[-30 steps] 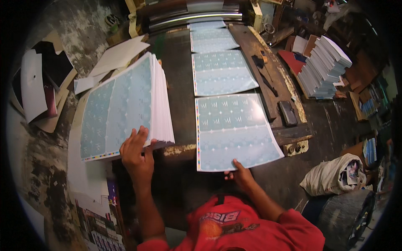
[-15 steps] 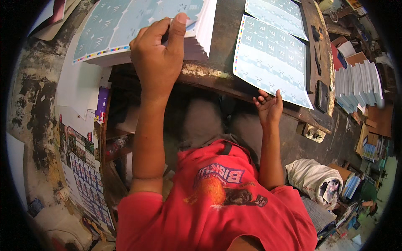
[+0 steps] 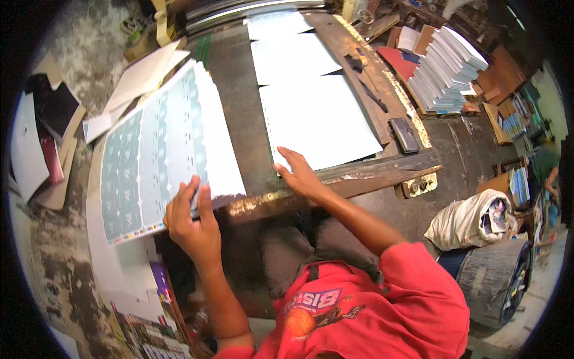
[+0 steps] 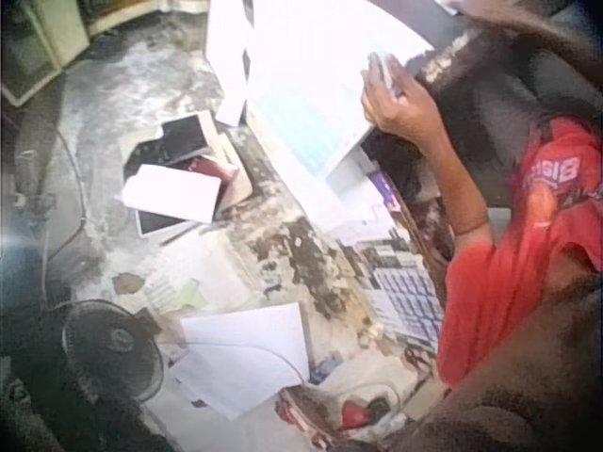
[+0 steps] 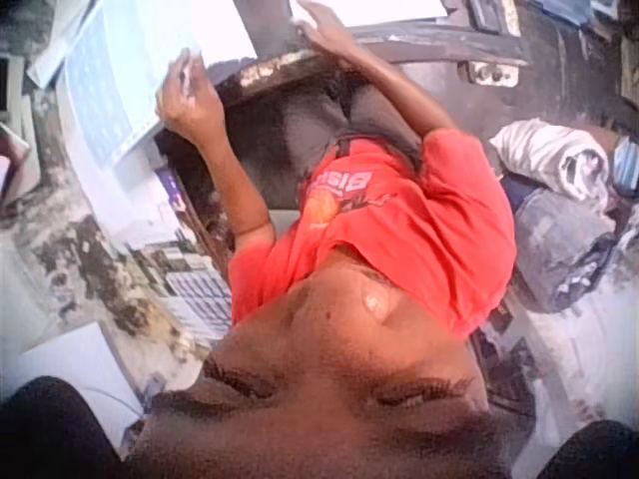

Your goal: The person takes printed sheets from a stack and places them onto the feeding section of a large printing machine. The person continues picking up sheets and aligning them on the machine bed.

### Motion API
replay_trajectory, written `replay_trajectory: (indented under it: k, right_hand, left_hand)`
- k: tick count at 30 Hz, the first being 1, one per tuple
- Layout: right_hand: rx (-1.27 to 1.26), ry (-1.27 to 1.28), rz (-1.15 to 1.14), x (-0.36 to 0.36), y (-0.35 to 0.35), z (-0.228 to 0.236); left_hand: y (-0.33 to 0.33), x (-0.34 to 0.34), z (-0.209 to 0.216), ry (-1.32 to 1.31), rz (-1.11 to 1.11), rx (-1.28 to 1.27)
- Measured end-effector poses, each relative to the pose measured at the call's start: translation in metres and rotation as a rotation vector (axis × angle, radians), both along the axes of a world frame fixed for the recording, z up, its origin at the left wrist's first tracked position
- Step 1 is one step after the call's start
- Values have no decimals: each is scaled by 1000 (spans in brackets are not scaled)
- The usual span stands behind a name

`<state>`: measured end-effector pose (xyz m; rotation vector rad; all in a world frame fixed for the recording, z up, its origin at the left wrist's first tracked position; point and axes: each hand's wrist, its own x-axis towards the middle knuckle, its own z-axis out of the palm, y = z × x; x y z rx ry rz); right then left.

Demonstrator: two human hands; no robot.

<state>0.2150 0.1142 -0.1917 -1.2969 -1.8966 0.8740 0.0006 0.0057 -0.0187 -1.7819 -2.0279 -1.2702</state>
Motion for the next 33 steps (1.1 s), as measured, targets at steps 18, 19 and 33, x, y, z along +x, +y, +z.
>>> replay_trajectory:
  k: [18, 19, 33]
  right_hand:
    - [51, -262, -254, 49, 151, -33]
    - [195, -211, -206, 39, 132, -40]
    - [-709, 1105, 596, 23, -38, 110]
  left_hand:
    - [-15, -16, 19, 30, -177, -114]
    - [-16, -17, 23, -17, -197, -134]
    - [-19, -14, 44, 112, -792, -224]
